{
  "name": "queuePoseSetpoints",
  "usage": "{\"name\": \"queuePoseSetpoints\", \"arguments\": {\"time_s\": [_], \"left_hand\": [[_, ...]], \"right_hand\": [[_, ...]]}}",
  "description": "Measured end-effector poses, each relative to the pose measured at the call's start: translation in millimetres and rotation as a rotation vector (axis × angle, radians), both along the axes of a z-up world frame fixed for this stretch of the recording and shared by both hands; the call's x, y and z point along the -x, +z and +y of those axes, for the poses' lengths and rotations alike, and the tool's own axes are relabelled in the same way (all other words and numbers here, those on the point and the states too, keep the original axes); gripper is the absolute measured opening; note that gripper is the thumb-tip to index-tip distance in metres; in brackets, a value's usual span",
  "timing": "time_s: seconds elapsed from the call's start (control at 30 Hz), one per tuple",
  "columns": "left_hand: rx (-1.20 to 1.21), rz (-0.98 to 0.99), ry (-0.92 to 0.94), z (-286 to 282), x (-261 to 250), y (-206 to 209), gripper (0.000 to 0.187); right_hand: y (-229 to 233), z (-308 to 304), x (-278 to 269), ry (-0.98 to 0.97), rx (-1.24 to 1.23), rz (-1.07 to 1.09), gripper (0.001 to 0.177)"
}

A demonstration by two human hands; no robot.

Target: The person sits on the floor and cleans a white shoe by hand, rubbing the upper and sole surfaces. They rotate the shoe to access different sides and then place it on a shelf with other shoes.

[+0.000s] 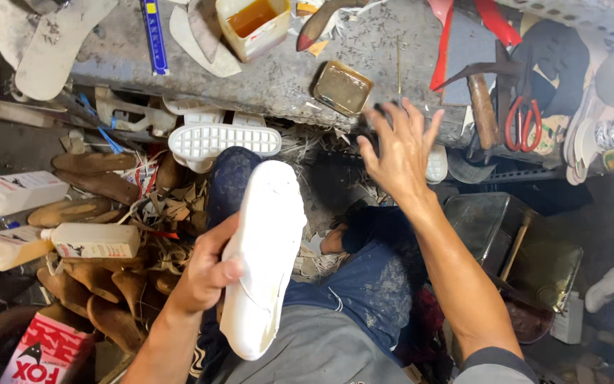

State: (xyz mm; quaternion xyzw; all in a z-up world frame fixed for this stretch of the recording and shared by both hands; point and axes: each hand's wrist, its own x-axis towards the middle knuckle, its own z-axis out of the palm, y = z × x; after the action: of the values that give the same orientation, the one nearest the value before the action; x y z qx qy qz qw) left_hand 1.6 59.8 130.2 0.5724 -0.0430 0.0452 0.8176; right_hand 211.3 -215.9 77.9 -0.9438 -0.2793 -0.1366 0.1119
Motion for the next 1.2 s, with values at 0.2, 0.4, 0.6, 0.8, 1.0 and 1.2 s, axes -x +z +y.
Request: {"name": "queuePoseSetpoints", "arguments": {"time_s": [0.2, 0.4, 0.6, 0.8, 1.0, 1.2], "left_hand": [[-0.604, 0.216, -0.183, 1.7, 19.0, 36.2, 0.082], [-0.559, 0.114, -0.292, -16.8, 22.3, 62.7, 0.077], [-0.6, 0.05, -0.341, -22.7, 33.2, 63.0, 0.077], [-0.647, 0.001, -0.365, -24.2, 37.8, 66.0, 0.076], [-0.67, -0.07, -0.363, -24.7, 40.3, 65.6, 0.076], [-0.657, -0.058, -0.37, -25.1, 44.8, 64.7, 0.075]], "right_hand": [[96.1, 4.0, 71.9, 0.128, -0.429, 0.043, 0.03], [105.2, -6.1, 159.6, 0.417, -0.549, 0.067, 0.05], [103.7, -3.6, 164.7, 0.468, -0.489, -0.026, 0.052], [104.3, -25.8, 163.9, 0.39, -0.364, -0.107, 0.048], [119.0, -31.2, 161.5, 0.56, -0.276, -0.249, 0.039], [127.2, -30.1, 170.5, 0.551, -0.225, -0.234, 0.041]]}}
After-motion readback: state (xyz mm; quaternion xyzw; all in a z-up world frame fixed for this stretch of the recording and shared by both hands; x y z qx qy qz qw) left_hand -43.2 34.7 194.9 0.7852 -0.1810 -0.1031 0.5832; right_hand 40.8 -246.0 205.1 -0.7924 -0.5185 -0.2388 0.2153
